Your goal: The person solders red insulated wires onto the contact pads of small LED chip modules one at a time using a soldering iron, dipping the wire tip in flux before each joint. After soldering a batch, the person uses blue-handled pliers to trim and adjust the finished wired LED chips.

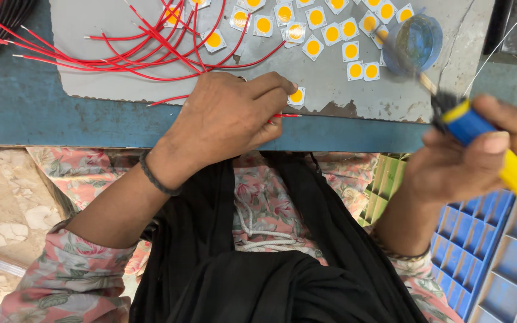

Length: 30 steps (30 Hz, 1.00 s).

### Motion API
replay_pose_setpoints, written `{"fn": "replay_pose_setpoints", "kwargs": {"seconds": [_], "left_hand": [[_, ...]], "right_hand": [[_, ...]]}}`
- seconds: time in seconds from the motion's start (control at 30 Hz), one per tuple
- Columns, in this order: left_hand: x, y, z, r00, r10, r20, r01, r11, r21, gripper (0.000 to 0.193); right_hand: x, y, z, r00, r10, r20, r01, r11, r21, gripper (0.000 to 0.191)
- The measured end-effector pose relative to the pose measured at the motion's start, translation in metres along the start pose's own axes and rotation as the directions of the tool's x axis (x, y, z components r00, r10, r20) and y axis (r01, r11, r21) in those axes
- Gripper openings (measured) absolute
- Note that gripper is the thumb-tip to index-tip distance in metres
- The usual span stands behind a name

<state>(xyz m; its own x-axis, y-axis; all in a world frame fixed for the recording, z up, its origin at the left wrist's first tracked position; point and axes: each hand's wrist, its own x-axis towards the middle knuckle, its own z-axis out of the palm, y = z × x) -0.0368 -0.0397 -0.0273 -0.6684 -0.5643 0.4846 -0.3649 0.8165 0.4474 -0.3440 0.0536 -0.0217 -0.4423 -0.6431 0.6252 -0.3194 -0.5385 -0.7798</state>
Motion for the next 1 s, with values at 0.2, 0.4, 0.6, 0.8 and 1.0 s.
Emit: {"fn": "replay_pose_setpoints", "kwargs": {"seconds": [0.2, 0.4, 0.6, 0.8, 1.0], "left_hand": [[0.000, 0.002, -0.001, 1.000, -0.023, 0.008, 0.023, 0.999, 0.027, 0.016], [-0.001, 0.004, -0.003, 0.999, -0.037, 0.007, 0.037, 0.999, 0.009, 0.016], [-0.002, 0.003, -0.003, 0.999, -0.037, 0.009, 0.037, 0.999, 0.008, 0.015], [-0.001, 0.003, -0.001, 1.000, -0.026, 0.007, 0.026, 1.000, 0.009, 0.017], [0.002, 0.004, -0.003, 0.999, -0.035, 0.027, 0.035, 0.999, 0.002, 0.018]], "right_hand": [[0.003, -0.017, -0.008, 0.979, 0.032, 0.200, -0.042, 0.998, 0.045, 0.026], [0.004, -0.030, 0.004, 0.945, 0.145, 0.293, -0.152, 0.988, 0.000, 0.030], [0.006, -0.037, 0.011, 0.930, 0.157, 0.333, -0.164, 0.986, -0.009, 0.032], [0.013, -0.055, 0.020, 0.894, 0.197, 0.402, -0.139, 0.976, -0.168, 0.037], [0.020, -0.071, 0.027, 0.861, 0.165, 0.480, -0.032, 0.962, -0.272, 0.040]]}}
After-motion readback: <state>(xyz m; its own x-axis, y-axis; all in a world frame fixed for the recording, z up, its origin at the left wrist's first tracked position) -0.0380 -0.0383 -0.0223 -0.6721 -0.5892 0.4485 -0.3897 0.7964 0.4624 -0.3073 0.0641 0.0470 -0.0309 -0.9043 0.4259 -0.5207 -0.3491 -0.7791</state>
